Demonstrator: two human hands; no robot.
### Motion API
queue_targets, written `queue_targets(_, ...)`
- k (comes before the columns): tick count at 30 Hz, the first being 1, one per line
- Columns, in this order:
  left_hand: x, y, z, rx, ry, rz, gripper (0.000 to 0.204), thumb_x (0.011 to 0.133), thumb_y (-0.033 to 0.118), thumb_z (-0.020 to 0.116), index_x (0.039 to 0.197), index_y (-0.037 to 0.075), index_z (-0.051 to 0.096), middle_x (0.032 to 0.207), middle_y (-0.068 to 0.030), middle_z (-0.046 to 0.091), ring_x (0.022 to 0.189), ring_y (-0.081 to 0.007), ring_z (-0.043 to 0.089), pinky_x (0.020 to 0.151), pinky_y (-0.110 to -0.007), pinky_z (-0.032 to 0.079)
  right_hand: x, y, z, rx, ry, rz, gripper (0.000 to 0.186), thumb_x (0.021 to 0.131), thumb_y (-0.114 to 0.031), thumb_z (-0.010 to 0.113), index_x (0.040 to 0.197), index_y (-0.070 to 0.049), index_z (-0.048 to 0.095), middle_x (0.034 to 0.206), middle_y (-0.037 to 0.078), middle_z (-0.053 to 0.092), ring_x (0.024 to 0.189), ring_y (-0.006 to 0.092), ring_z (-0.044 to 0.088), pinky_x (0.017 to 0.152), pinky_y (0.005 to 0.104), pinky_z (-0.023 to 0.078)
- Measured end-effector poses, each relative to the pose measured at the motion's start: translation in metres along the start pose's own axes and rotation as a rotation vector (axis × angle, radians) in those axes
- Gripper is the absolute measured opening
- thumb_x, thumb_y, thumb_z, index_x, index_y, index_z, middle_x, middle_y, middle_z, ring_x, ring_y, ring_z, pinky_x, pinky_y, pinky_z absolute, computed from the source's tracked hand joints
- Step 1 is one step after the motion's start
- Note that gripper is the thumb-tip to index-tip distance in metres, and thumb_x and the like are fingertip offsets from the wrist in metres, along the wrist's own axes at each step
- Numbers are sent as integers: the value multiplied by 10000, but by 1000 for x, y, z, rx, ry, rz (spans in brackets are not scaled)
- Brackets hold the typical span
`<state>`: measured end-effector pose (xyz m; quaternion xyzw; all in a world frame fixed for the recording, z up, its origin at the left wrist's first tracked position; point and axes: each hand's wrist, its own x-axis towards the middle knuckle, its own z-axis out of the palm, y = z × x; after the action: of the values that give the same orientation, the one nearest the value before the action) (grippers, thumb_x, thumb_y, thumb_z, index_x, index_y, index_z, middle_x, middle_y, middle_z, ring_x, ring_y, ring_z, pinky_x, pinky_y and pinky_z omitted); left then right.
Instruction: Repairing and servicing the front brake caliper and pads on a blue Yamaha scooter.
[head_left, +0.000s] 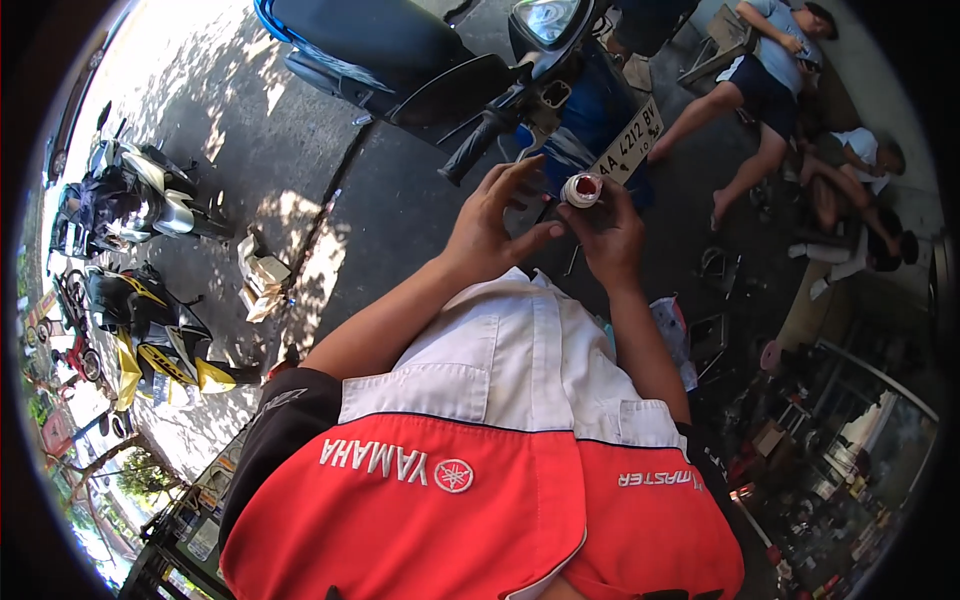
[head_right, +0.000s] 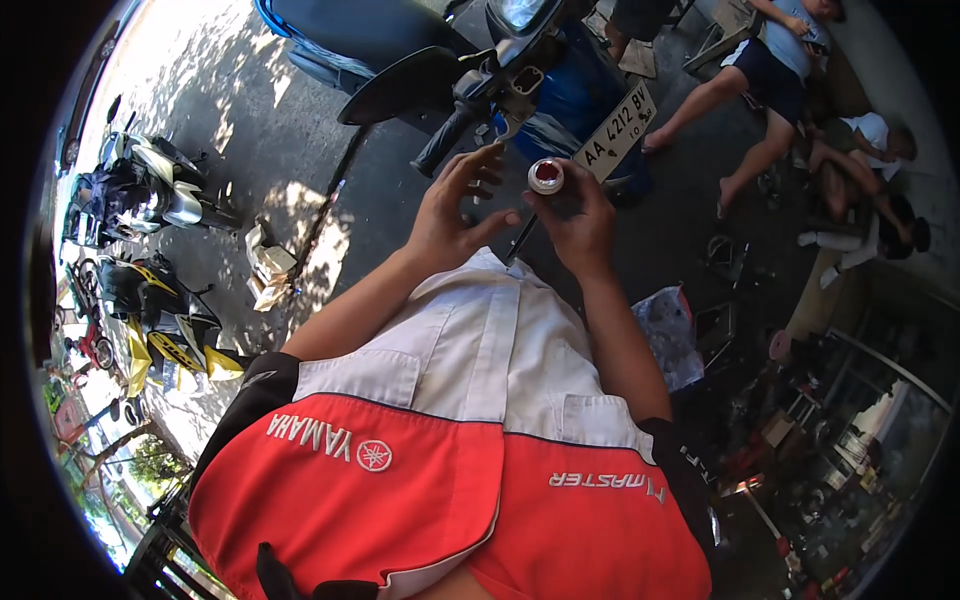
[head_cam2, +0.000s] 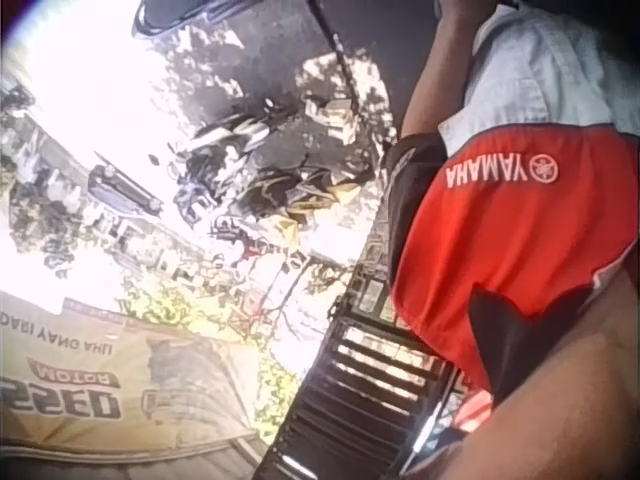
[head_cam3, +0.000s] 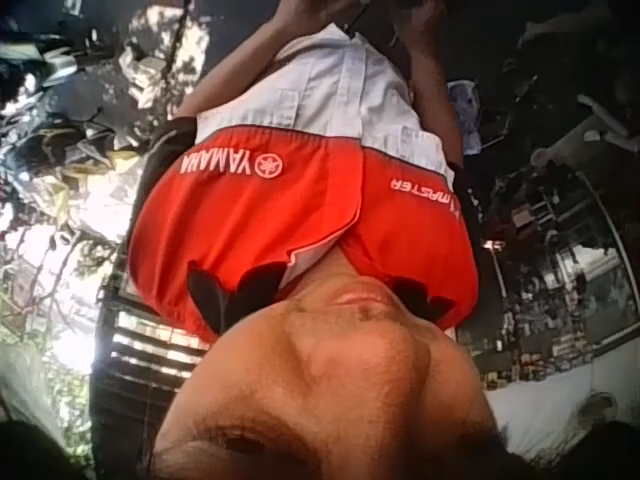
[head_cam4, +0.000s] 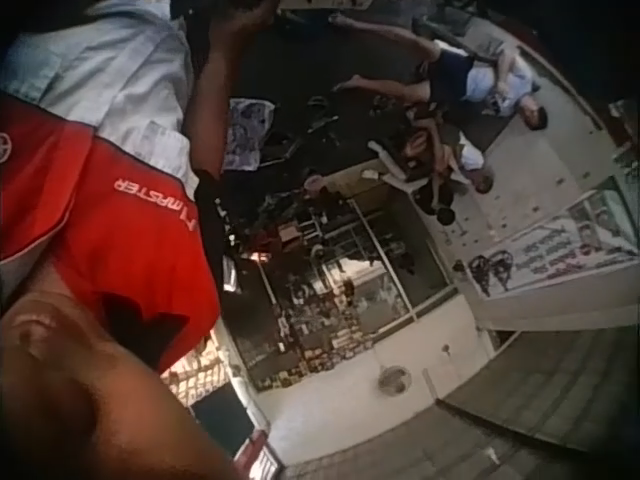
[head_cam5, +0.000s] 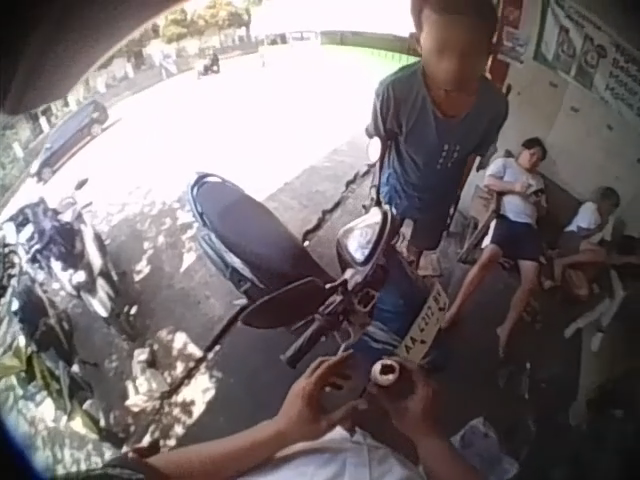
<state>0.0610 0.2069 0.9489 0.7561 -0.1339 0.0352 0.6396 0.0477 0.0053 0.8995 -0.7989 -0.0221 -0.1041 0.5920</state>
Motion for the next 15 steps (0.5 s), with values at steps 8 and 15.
queue_targets(8, -46, -79, -113, 239, -53, -96, 160, 938, 126, 735, 1055, 16, 741, 841, -92, 700, 733, -161, 663, 684, -291, 519, 90, 20, -1, -246, 75, -10, 444, 825, -154, 868, 1205, -26, 678, 1130, 115, 742, 1008, 199, 726, 878, 337, 568)
queue_targets(15, -130, -201, -186, 310, 292, -670, 271, 974, 258, 702, 1041, -3, 733, 892, -134, 748, 784, -223, 718, 741, -320, 554, 130, 29, 2, -578, 2, -189, 485, 787, -172, 871, 1209, -28, 678, 1167, 169, 713, 1069, 348, 701, 921, 420, 549)
